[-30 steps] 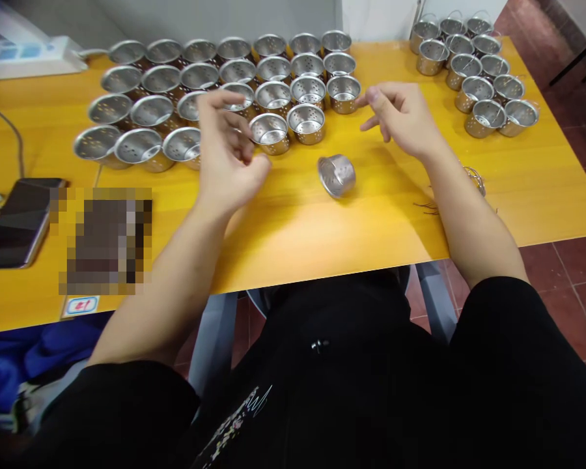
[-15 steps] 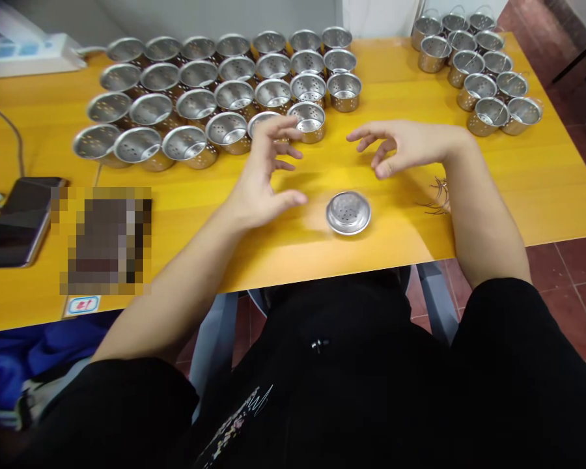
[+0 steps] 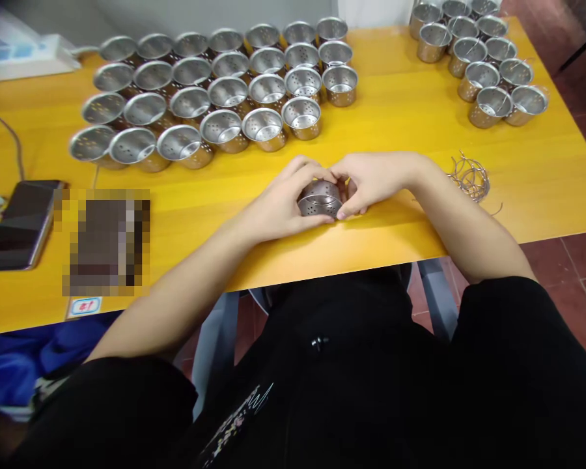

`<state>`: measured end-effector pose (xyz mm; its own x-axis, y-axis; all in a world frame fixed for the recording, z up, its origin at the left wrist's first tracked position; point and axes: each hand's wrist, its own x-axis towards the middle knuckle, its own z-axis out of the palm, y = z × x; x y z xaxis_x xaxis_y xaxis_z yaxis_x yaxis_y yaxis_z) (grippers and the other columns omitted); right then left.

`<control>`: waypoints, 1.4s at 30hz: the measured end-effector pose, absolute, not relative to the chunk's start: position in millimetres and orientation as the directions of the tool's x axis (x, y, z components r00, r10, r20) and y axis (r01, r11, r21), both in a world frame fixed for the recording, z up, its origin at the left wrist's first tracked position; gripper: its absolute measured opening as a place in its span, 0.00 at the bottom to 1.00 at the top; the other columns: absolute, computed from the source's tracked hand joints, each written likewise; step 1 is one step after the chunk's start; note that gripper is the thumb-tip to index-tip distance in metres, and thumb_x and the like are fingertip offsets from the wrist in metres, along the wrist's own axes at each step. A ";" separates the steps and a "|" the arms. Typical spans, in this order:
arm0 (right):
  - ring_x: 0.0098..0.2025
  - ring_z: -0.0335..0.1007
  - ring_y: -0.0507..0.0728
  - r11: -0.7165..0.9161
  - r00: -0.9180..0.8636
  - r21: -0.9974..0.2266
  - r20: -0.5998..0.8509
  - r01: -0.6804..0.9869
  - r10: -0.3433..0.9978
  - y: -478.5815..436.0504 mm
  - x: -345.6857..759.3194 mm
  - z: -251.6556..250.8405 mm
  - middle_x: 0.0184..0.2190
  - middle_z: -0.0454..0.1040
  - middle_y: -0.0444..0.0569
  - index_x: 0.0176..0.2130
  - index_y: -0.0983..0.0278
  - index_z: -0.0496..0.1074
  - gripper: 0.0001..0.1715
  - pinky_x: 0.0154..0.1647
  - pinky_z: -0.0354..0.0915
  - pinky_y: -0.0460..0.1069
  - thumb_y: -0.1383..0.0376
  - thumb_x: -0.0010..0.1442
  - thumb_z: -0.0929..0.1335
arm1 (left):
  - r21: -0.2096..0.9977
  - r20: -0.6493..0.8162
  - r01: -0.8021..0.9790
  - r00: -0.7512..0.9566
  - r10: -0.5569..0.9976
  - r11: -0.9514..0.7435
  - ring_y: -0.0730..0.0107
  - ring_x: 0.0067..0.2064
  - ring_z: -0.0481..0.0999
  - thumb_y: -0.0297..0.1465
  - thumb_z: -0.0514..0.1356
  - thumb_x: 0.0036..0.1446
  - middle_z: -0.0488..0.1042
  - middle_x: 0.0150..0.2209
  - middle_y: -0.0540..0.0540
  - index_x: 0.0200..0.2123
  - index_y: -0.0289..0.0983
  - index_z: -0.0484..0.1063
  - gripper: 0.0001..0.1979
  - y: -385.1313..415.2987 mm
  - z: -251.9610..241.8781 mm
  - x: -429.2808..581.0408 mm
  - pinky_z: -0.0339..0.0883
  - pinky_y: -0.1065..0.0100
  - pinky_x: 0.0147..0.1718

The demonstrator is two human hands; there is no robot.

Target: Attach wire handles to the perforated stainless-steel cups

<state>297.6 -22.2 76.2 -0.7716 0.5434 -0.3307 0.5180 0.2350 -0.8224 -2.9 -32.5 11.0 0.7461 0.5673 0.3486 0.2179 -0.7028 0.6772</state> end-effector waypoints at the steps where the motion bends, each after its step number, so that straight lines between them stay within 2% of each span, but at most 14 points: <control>1: 0.37 0.90 0.58 0.228 -0.775 -0.834 -0.317 0.502 0.547 -21.5 298.2 78.6 0.38 0.91 0.43 0.51 0.60 0.85 0.32 0.39 0.81 0.50 0.45 0.64 0.93 | 0.681 0.352 0.211 0.745 0.567 -0.701 0.33 0.69 0.83 0.74 0.78 0.68 0.81 0.66 0.34 0.72 0.46 0.80 0.47 -30.5 11.6 -3.3 0.81 0.32 0.78; 5: 0.40 0.91 0.59 0.129 -0.772 -0.902 -0.270 0.412 0.576 -17.1 302.8 83.7 0.40 0.92 0.45 0.55 0.60 0.90 0.39 0.41 0.85 0.50 0.34 0.66 0.91 | 0.693 0.393 0.166 0.729 0.560 -0.702 0.29 0.74 0.82 0.80 0.80 0.57 0.81 0.72 0.31 0.78 0.47 0.76 0.61 -25.4 12.0 -2.1 0.78 0.30 0.81; 10: 0.38 0.91 0.57 0.042 -0.774 -0.928 -0.284 0.371 0.566 -6.8 311.7 79.4 0.41 0.93 0.46 0.53 0.61 0.90 0.49 0.37 0.83 0.48 0.23 0.62 0.89 | 0.647 0.454 0.181 0.689 0.565 -0.741 0.32 0.73 0.83 0.71 0.75 0.71 0.84 0.70 0.34 0.76 0.48 0.78 0.46 -23.2 13.9 0.1 0.77 0.30 0.81; 12: 0.39 0.92 0.57 0.064 -0.738 -0.920 -0.268 0.388 0.620 -4.3 318.1 84.4 0.42 0.93 0.48 0.54 0.62 0.90 0.49 0.36 0.82 0.47 0.23 0.65 0.88 | 0.652 0.441 0.200 0.684 0.580 -0.731 0.33 0.72 0.85 0.66 0.76 0.72 0.85 0.70 0.34 0.75 0.45 0.79 0.43 -21.4 13.1 -0.6 0.78 0.33 0.80; 14: 0.41 0.91 0.57 0.105 -0.620 -0.886 -0.227 0.452 0.751 -3.1 328.1 96.9 0.47 0.95 0.51 0.59 0.64 0.90 0.42 0.37 0.81 0.47 0.31 0.75 0.86 | 0.669 0.424 0.223 0.669 0.611 -0.709 0.34 0.72 0.86 0.63 0.78 0.70 0.85 0.71 0.33 0.75 0.43 0.78 0.43 -18.1 10.3 -2.3 0.79 0.35 0.80; 17: 0.40 0.86 0.52 0.090 -0.262 -0.712 -0.135 0.696 0.955 -1.5 352.5 123.7 0.49 0.94 0.54 0.68 0.71 0.89 0.18 0.42 0.78 0.47 0.60 0.91 0.79 | 0.698 0.402 0.249 0.640 0.655 -0.672 0.34 0.76 0.84 0.57 0.80 0.66 0.84 0.75 0.32 0.76 0.41 0.76 0.45 -12.9 5.0 -5.0 0.77 0.36 0.83; 19: 0.39 0.86 0.52 0.002 -0.073 -0.565 -0.102 0.825 0.992 -1.7 376.1 139.8 0.45 0.92 0.54 0.66 0.75 0.91 0.14 0.46 0.75 0.50 0.68 0.88 0.80 | 0.705 0.392 0.256 0.636 0.664 -0.661 0.34 0.78 0.84 0.52 0.80 0.64 0.83 0.77 0.32 0.77 0.41 0.75 0.44 -11.4 3.4 -6.0 0.76 0.37 0.84; 23: 0.34 0.83 0.50 -0.187 0.156 -0.388 -0.111 0.902 0.982 -20.9 433.0 155.5 0.37 0.90 0.50 0.59 0.72 0.92 0.09 0.47 0.73 0.55 0.71 0.82 0.84 | 0.691 0.396 0.261 0.643 0.656 -0.674 0.35 0.77 0.84 0.45 0.77 0.64 0.84 0.76 0.32 0.77 0.39 0.76 0.42 -14.5 7.5 -5.3 0.78 0.37 0.83; 26: 0.30 0.80 0.49 -0.256 0.204 -0.468 -0.160 0.846 0.966 -59.2 467.3 152.2 0.34 0.89 0.46 0.52 0.70 0.90 0.10 0.45 0.74 0.55 0.81 0.77 0.84 | 0.687 0.354 0.287 0.670 0.652 -0.668 0.34 0.78 0.84 0.45 0.77 0.64 0.84 0.76 0.32 0.77 0.40 0.76 0.42 -18.6 13.8 -3.7 0.77 0.36 0.84; 30: 0.27 0.71 0.50 -0.308 0.475 -0.754 0.006 0.580 0.880 -110.6 490.0 124.5 0.27 0.79 0.41 0.39 0.63 0.82 0.22 0.38 0.68 0.55 0.89 0.71 0.79 | 0.691 0.265 0.323 0.719 0.643 -0.647 0.33 0.79 0.84 0.44 0.75 0.64 0.84 0.77 0.32 0.77 0.38 0.76 0.41 -22.4 20.0 -1.8 0.77 0.35 0.85; 32: 0.26 0.71 0.51 -0.283 0.531 -0.811 0.039 0.512 0.847 -121.0 494.6 105.3 0.27 0.80 0.41 0.36 0.61 0.81 0.25 0.38 0.66 0.56 0.89 0.68 0.79 | 0.698 0.258 0.317 0.726 0.638 -0.642 0.33 0.78 0.85 0.45 0.75 0.65 0.84 0.76 0.31 0.77 0.36 0.77 0.41 -23.4 21.3 -1.4 0.77 0.36 0.85; 35: 0.27 0.72 0.54 -0.280 0.528 -0.819 0.033 0.501 0.849 -118.7 496.5 84.1 0.28 0.81 0.43 0.37 0.61 0.84 0.21 0.39 0.68 0.57 0.85 0.72 0.80 | 0.710 0.249 0.312 0.728 0.639 -0.632 0.34 0.79 0.85 0.47 0.75 0.66 0.84 0.76 0.29 0.77 0.35 0.77 0.42 -24.0 22.4 -1.5 0.77 0.37 0.85; 39: 0.29 0.74 0.57 -0.391 0.509 -0.751 -0.084 0.532 0.856 -110.1 491.5 78.2 0.28 0.83 0.46 0.39 0.63 0.89 0.15 0.42 0.70 0.57 0.81 0.71 0.82 | 0.719 0.237 0.310 0.733 0.638 -0.622 0.34 0.79 0.85 0.46 0.75 0.65 0.84 0.77 0.30 0.77 0.35 0.77 0.42 -24.1 24.1 -1.1 0.77 0.38 0.85; 42: 0.31 0.73 0.57 -0.365 0.488 -0.705 -0.031 0.608 0.872 -109.0 483.9 81.1 0.28 0.82 0.47 0.37 0.63 0.89 0.12 0.42 0.68 0.57 0.78 0.69 0.84 | 0.727 0.230 0.305 0.736 0.636 -0.615 0.32 0.80 0.84 0.46 0.75 0.65 0.83 0.77 0.29 0.77 0.34 0.76 0.42 -23.8 24.6 -0.1 0.75 0.36 0.87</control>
